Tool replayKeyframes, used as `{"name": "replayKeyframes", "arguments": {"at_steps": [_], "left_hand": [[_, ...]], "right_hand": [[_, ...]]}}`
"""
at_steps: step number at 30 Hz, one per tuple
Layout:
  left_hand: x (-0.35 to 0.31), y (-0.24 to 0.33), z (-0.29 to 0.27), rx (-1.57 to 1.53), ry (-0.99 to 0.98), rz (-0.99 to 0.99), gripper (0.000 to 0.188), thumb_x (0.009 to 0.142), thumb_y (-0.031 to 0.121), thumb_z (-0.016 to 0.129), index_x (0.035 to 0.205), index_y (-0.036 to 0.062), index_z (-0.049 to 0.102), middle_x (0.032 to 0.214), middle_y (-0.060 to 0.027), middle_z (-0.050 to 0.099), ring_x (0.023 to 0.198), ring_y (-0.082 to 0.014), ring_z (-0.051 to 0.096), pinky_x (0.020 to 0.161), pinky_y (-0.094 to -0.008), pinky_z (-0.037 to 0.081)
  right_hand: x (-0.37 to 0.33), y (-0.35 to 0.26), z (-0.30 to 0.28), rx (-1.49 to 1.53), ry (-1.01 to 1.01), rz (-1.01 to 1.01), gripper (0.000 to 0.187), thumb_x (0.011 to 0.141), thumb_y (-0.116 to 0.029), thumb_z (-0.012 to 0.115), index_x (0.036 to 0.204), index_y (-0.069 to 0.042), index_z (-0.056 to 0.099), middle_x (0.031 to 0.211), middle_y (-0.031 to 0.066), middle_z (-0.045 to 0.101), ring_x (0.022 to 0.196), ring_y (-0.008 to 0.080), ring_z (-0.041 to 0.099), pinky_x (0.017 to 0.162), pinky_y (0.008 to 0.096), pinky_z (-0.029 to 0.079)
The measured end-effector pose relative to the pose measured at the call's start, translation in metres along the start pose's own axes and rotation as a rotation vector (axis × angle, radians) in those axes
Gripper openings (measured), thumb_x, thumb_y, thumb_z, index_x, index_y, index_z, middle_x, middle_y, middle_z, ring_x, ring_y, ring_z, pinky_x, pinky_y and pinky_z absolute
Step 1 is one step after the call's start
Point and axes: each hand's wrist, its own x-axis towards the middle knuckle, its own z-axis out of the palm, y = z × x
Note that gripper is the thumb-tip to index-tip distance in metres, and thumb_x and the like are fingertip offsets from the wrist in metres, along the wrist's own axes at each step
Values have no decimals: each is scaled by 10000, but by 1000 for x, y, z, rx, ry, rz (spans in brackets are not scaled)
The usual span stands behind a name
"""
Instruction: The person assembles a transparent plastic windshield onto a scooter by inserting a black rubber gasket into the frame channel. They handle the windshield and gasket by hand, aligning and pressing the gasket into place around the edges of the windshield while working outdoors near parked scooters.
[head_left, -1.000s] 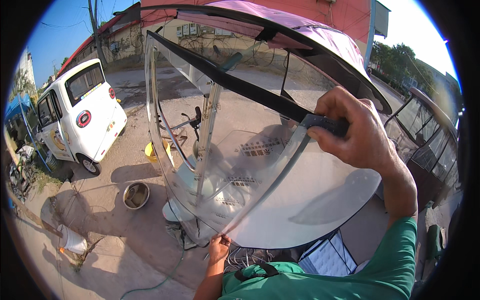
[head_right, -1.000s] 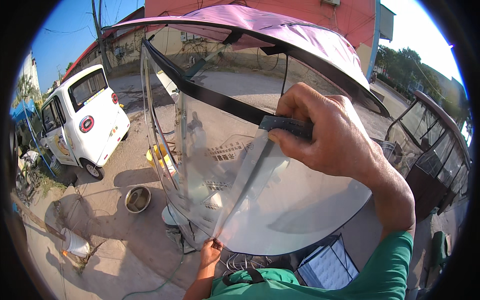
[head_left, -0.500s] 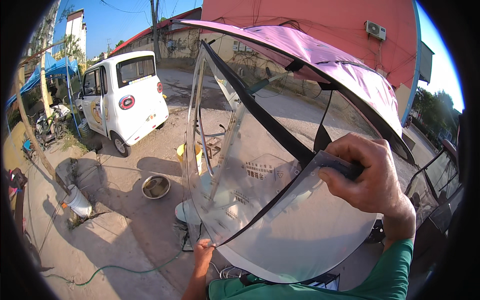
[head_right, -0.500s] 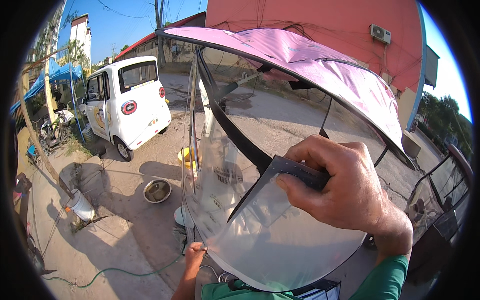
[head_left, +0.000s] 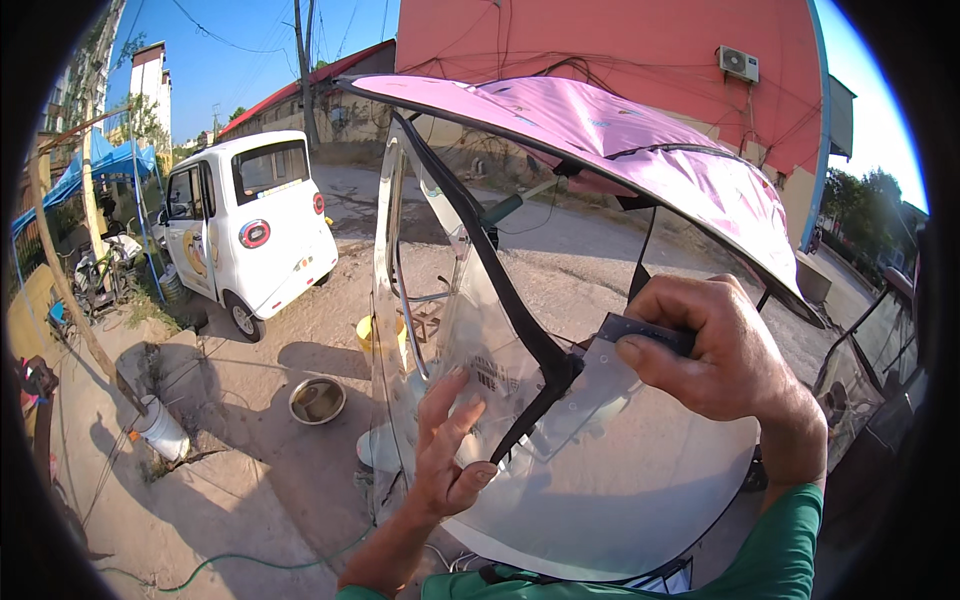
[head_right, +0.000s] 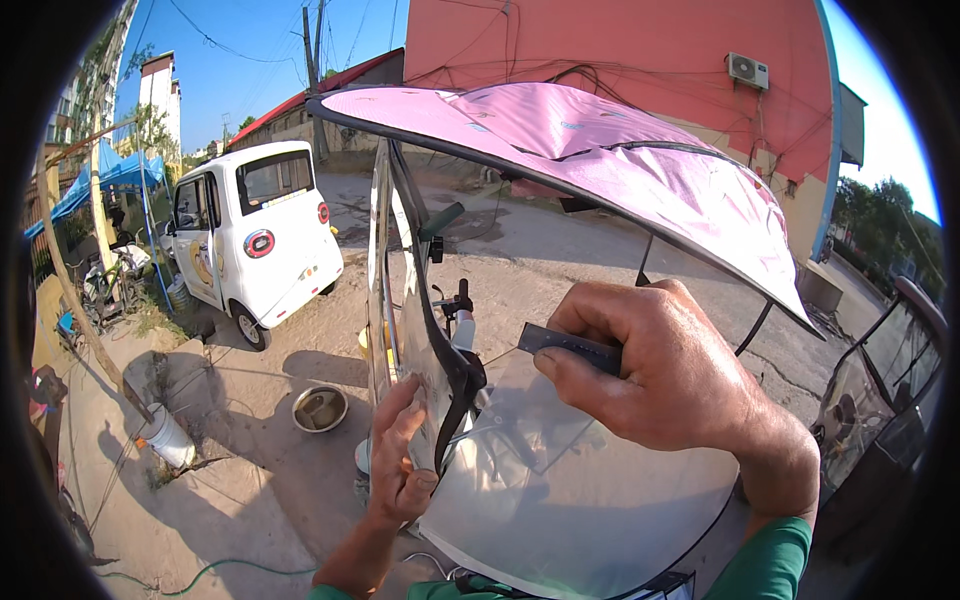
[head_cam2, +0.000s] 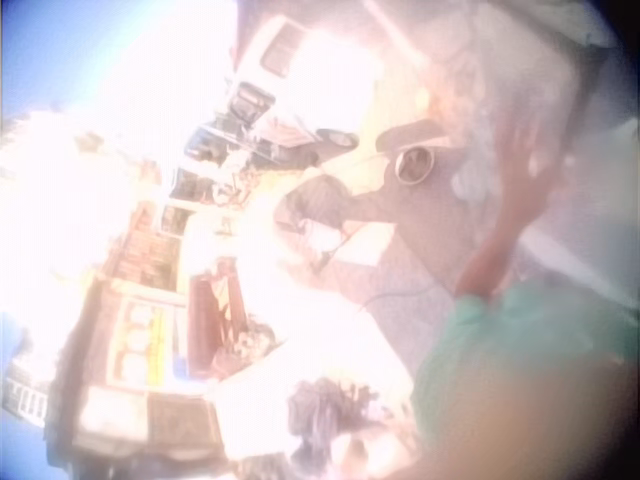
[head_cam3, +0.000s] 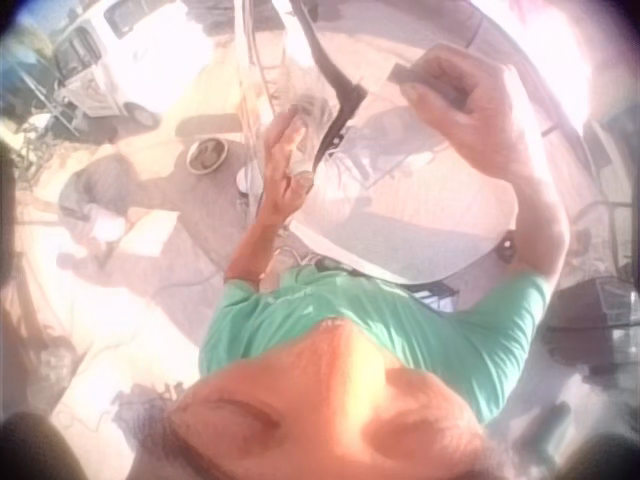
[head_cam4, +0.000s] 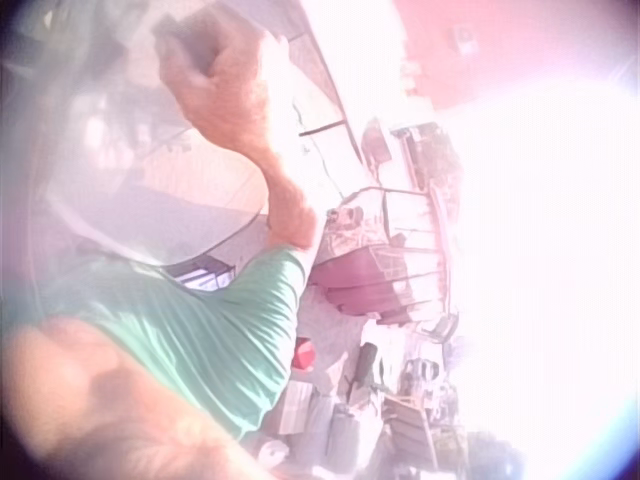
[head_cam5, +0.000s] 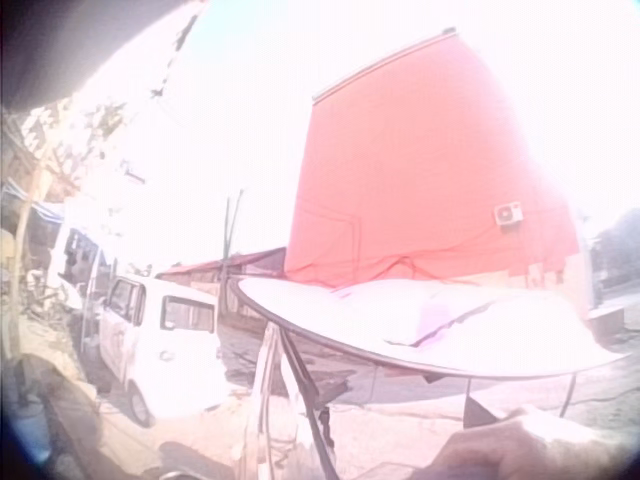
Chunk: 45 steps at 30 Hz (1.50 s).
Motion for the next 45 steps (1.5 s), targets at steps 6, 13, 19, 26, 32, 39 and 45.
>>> {"name": "replayKeyframes", "arguments": {"at_steps": [6, 13, 19, 26, 32, 39, 45], "left_hand": [[32, 17, -5, 124, -63, 91, 649, 947, 496, 709, 1401, 46, 598, 1534, -290, 433, 1417, -465, 423, 1166, -547, 332], [52, 29, 22, 284, -36, 175, 555, 969, 426, 699, 1385, 67, 621, 1504, -269, 463, 1372, -474, 462, 1126, -550, 373], [56, 28, 37, 345, 16, 209, 530, 952, 376, 711, 1381, 74, 639, 1497, -263, 470, 1353, -470, 482, 1127, -541, 371], [56, 26, 47, 354, 47, 215, 518, 950, 355, 699, 1383, 76, 641, 1484, -266, 478, 1353, -470, 477, 1127, -541, 365], [55, 26, 46, 356, 55, 219, 512, 975, 369, 666, 1392, 73, 634, 1483, -271, 474, 1354, -470, 473, 1129, -549, 356], [56, 26, 50, 355, 84, 222, 502, 1000, 380, 626, 1389, 62, 635, 1481, -283, 471, 1353, -477, 471, 1129, -558, 353], [53, 20, 58, 351, 115, 225, 500, 1008, 384, 614, 1382, 53, 639, 1481, -293, 470, 1341, -489, 476, 1122, -555, 355]], "right_hand": [[0, 1, 3, -149, 88, -105, 155, 858, -149, 731, 912, -11, 683, 692, 162, 681, 675, 349, 718, 613, 407, 545], [-1, 4, 3, -135, 51, -169, 150, 863, -111, 703, 952, 2, 662, 700, 104, 663, 579, 203, 639, 589, 336, 510], [-1, 8, -2, 22, -3, -27, 215, 865, -172, 651, 972, 14, 666, 676, 83, 616, 569, 159, 585, 564, 318, 471], [1, 12, -4, 55, -41, 8, 307, 810, -245, 679, 971, 16, 684, 695, 68, 618, 580, 153, 572, 567, 317, 466], [2, 15, 1, 55, -64, -9, 313, 741, -182, 746, 977, 18, 700, 760, 76, 664, 631, 132, 622, 609, 297, 518], [5, 17, 7, 25, -61, -15, 298, 743, -140, 808, 982, 10, 712, 782, 77, 678, 649, 125, 655, 616, 300, 535], [6, 15, 5, 1, -92, 10, 286, 765, -145, 815, 988, 5, 719, 773, 76, 675, 642, 127, 658, 595, 281, 517]]}}
